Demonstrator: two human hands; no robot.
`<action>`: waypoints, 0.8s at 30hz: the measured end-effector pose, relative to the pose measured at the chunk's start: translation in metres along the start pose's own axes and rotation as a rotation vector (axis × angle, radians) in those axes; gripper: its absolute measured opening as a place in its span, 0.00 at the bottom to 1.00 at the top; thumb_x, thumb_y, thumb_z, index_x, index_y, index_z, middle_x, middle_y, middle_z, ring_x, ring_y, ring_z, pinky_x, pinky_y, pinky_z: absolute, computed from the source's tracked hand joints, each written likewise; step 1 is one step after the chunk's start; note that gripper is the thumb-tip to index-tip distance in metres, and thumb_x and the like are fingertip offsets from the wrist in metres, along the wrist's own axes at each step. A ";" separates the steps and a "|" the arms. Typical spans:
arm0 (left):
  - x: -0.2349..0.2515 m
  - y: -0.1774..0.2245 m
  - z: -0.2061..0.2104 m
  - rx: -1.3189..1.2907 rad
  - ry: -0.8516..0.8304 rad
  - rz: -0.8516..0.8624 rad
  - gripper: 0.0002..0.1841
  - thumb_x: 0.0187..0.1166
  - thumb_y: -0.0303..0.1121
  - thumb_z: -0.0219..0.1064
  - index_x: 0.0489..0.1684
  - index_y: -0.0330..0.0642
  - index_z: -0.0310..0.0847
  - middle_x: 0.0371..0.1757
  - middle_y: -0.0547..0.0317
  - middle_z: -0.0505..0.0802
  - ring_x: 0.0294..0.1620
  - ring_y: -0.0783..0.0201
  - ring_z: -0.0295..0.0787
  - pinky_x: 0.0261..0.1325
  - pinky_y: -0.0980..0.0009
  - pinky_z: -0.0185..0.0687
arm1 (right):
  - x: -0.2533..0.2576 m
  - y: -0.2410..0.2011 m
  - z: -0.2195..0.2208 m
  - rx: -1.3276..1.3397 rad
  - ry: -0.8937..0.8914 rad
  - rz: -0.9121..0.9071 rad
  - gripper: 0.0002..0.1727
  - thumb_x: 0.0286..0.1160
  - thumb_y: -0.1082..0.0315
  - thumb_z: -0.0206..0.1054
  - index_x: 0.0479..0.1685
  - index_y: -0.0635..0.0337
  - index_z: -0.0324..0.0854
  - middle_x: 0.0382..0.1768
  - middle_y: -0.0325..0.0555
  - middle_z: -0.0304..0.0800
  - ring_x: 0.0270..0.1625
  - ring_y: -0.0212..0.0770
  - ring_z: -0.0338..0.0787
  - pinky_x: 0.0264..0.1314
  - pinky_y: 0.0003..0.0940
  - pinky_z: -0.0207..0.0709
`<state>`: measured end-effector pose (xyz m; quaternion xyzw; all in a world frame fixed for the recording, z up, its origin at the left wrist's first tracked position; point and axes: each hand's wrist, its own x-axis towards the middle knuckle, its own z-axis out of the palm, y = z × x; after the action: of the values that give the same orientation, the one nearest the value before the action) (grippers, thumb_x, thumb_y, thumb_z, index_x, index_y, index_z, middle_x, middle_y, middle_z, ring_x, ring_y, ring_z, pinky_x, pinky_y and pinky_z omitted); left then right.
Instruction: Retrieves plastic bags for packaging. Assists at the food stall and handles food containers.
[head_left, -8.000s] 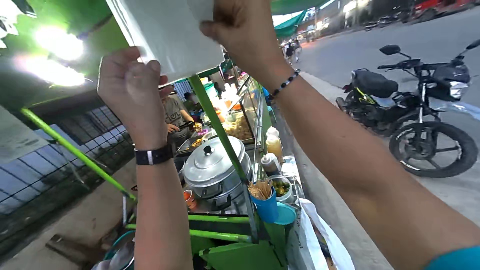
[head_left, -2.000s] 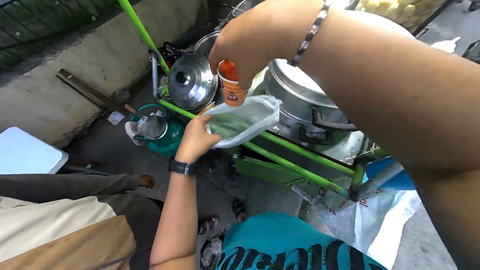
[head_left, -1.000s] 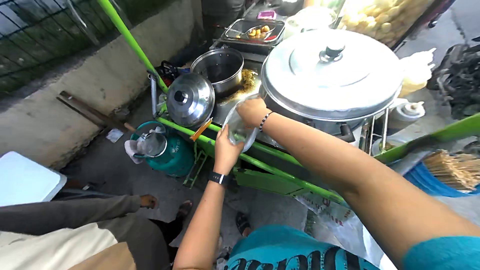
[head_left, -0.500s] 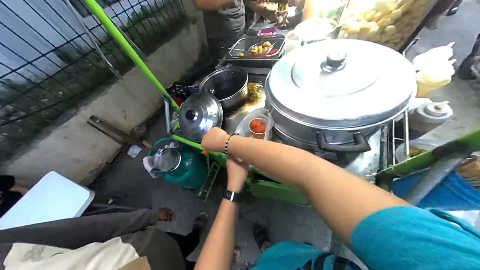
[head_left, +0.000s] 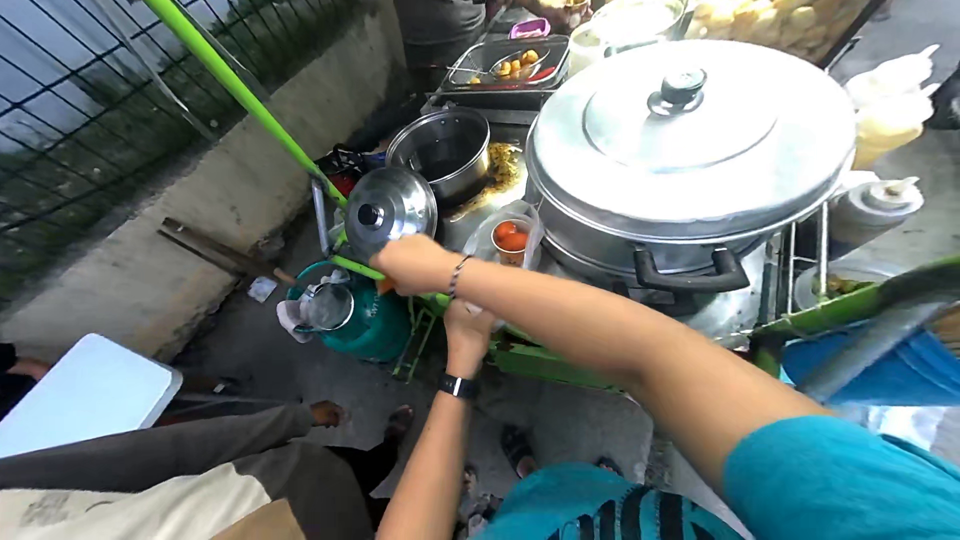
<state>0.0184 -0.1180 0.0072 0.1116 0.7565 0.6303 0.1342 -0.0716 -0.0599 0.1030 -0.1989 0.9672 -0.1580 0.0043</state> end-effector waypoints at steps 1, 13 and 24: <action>0.002 -0.001 0.000 0.004 -0.014 -0.014 0.25 0.63 0.24 0.79 0.61 0.33 0.81 0.48 0.46 0.92 0.47 0.58 0.92 0.52 0.57 0.90 | -0.015 0.003 -0.020 0.090 0.049 -0.009 0.13 0.70 0.66 0.76 0.50 0.60 0.87 0.42 0.53 0.92 0.49 0.57 0.91 0.49 0.64 0.83; 0.002 0.009 0.002 -0.046 -0.037 0.043 0.47 0.58 0.19 0.81 0.87 0.39 0.63 0.75 0.41 0.82 0.68 0.53 0.86 0.67 0.53 0.86 | -0.120 0.063 -0.037 -0.088 -0.185 0.130 0.09 0.67 0.72 0.74 0.46 0.59 0.89 0.41 0.56 0.91 0.49 0.61 0.91 0.51 0.69 0.81; 0.000 0.029 0.012 -0.153 -0.053 0.101 0.43 0.60 0.16 0.76 0.85 0.32 0.64 0.70 0.38 0.85 0.63 0.56 0.89 0.62 0.59 0.89 | -0.135 0.025 -0.011 -0.379 -0.377 0.394 0.10 0.79 0.81 0.58 0.48 0.75 0.85 0.50 0.67 0.88 0.55 0.66 0.88 0.51 0.64 0.80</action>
<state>0.0223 -0.1021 0.0337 0.1554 0.6958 0.6890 0.1303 0.0422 0.0173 0.0988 -0.0313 0.9814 0.0684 0.1766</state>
